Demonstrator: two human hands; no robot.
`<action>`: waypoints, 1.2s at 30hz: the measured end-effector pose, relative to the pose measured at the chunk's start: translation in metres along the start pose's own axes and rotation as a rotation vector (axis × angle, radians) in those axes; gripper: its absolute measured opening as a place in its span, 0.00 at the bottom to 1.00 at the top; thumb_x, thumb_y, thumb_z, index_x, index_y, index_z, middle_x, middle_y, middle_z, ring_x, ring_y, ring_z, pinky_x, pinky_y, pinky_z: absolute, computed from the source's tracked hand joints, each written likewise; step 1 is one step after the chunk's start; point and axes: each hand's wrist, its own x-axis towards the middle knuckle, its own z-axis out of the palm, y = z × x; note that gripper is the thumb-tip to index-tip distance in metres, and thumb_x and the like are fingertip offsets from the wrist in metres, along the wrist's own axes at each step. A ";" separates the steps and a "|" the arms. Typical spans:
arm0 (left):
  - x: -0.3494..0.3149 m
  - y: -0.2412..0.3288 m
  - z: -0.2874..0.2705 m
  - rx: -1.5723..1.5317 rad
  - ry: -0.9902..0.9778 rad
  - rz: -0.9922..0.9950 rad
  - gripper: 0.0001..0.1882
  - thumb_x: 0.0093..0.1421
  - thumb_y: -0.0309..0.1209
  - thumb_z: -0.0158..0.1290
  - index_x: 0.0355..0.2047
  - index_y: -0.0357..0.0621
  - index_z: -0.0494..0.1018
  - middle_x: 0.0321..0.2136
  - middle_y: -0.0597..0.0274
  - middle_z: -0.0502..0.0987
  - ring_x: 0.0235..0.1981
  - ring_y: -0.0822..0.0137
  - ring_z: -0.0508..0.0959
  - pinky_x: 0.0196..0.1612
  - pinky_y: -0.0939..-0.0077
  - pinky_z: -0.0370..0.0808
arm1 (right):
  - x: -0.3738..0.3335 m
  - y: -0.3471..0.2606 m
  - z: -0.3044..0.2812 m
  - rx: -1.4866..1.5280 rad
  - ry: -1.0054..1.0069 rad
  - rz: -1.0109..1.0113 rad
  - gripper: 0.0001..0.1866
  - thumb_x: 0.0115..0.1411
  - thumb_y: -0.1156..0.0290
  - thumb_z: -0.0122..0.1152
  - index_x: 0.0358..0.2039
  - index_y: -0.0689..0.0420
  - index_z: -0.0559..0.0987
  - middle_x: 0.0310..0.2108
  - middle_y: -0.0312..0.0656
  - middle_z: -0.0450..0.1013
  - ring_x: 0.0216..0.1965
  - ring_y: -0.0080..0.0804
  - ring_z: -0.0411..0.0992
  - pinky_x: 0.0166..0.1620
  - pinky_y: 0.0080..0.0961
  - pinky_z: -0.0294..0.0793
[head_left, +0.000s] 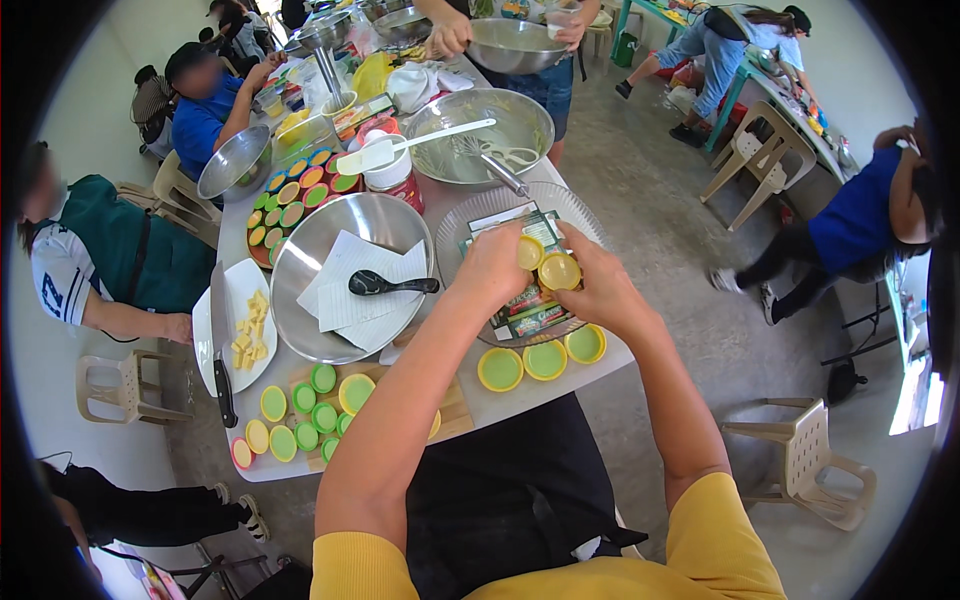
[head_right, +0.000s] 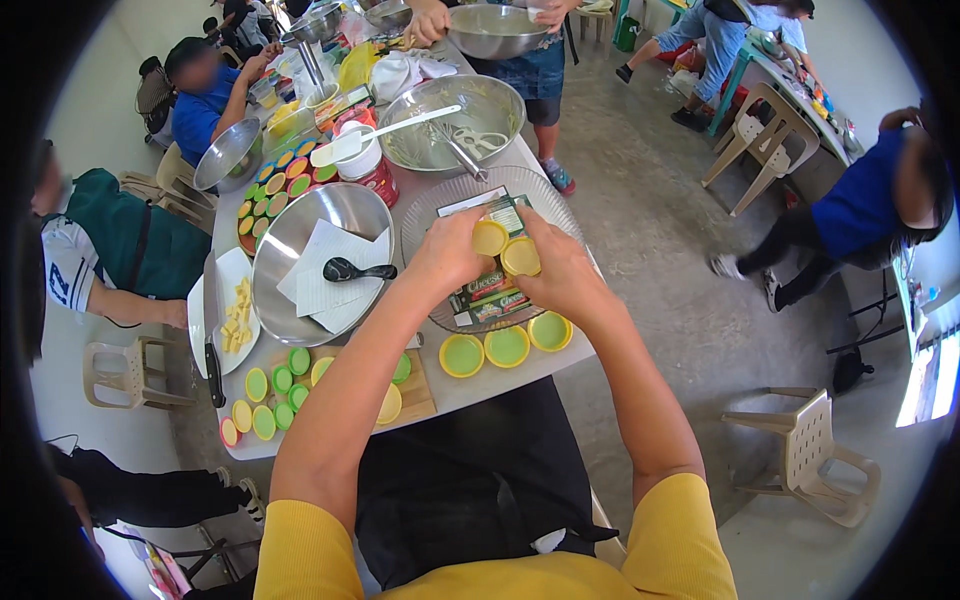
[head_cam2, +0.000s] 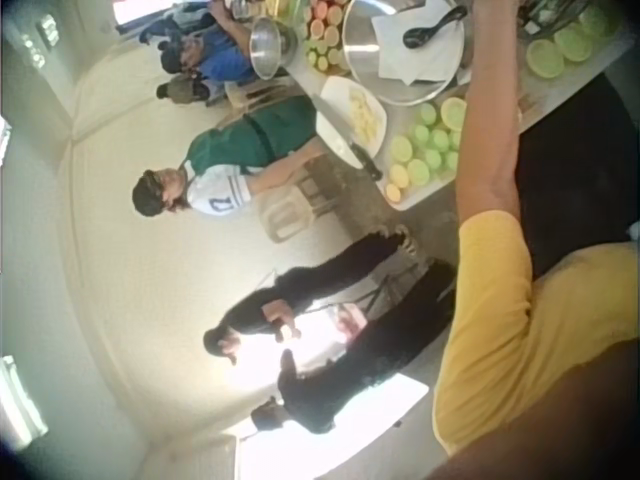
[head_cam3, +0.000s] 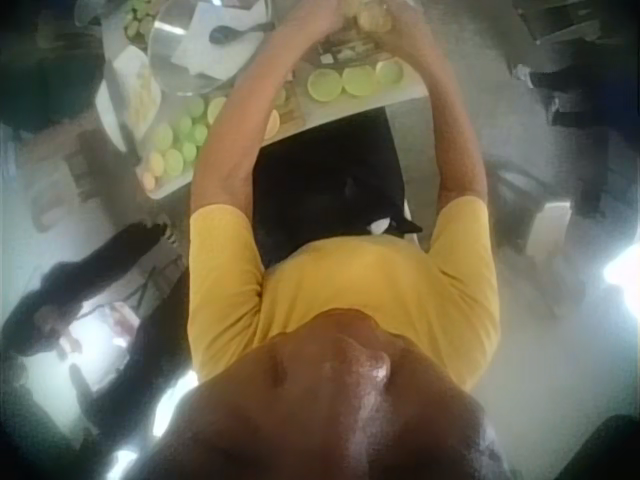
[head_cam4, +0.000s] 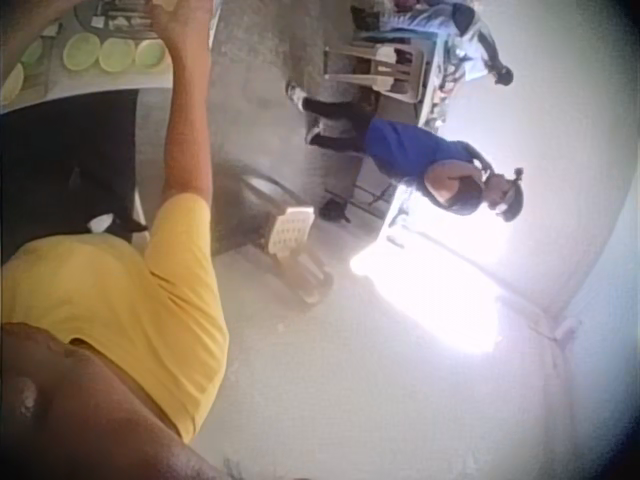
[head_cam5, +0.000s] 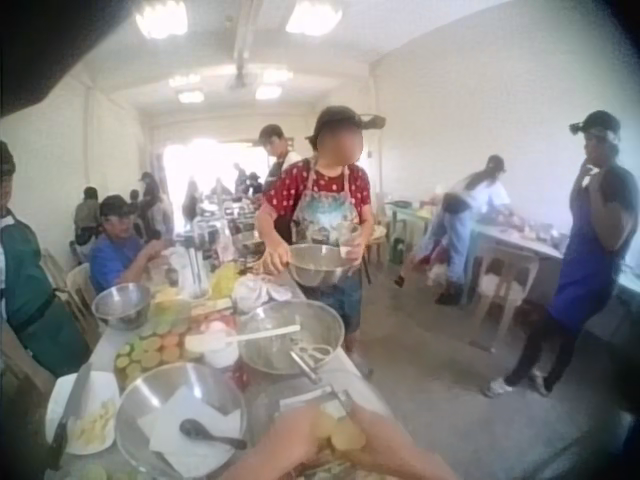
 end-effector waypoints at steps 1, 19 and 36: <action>-0.001 0.001 -0.001 -0.009 -0.006 0.009 0.17 0.50 0.23 0.64 0.41 0.33 0.76 0.43 0.36 0.81 0.49 0.38 0.81 0.53 0.49 0.77 | -0.004 0.001 -0.003 -0.031 0.063 -0.047 0.45 0.50 0.74 0.70 0.69 0.62 0.63 0.53 0.59 0.76 0.56 0.59 0.73 0.60 0.45 0.73; -0.092 0.032 -0.017 0.132 0.119 0.052 0.29 0.50 0.27 0.69 0.52 0.37 0.73 0.49 0.44 0.78 0.52 0.42 0.77 0.56 0.53 0.74 | -0.111 0.007 0.013 0.064 0.164 0.154 0.50 0.50 0.73 0.74 0.71 0.62 0.58 0.53 0.58 0.72 0.57 0.56 0.71 0.59 0.47 0.71; -0.082 0.033 0.009 0.113 0.098 0.023 0.24 0.52 0.29 0.67 0.49 0.37 0.74 0.47 0.42 0.79 0.52 0.41 0.76 0.58 0.52 0.73 | -0.113 0.012 0.005 0.083 0.158 0.079 0.50 0.50 0.76 0.73 0.71 0.61 0.57 0.49 0.58 0.76 0.53 0.58 0.74 0.57 0.48 0.73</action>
